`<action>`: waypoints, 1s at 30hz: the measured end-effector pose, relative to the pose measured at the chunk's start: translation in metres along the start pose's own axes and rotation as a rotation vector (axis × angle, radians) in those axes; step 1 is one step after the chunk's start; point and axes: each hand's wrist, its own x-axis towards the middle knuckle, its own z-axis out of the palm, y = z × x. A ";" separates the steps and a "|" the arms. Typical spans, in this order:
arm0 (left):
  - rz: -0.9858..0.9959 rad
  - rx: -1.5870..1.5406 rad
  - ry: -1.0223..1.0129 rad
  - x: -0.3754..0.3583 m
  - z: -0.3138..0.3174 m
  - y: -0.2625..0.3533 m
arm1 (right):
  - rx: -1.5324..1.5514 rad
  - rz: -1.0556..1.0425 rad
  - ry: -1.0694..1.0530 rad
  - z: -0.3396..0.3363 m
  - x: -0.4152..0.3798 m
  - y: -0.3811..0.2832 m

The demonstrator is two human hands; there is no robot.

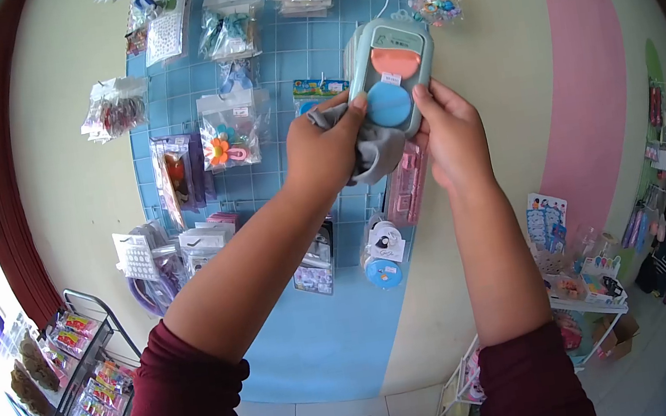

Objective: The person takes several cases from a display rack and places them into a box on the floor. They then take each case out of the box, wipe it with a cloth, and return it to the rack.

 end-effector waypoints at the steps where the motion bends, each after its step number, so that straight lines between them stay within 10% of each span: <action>1: 0.002 0.011 0.051 0.006 0.006 0.001 | -0.047 -0.004 0.022 -0.002 0.011 -0.002; 22: -0.077 0.237 0.256 0.039 0.033 0.001 | -0.180 0.119 0.122 -0.018 0.078 0.009; 30: 0.113 0.560 0.208 0.023 0.039 -0.020 | -0.988 -0.259 0.323 -0.015 0.103 0.043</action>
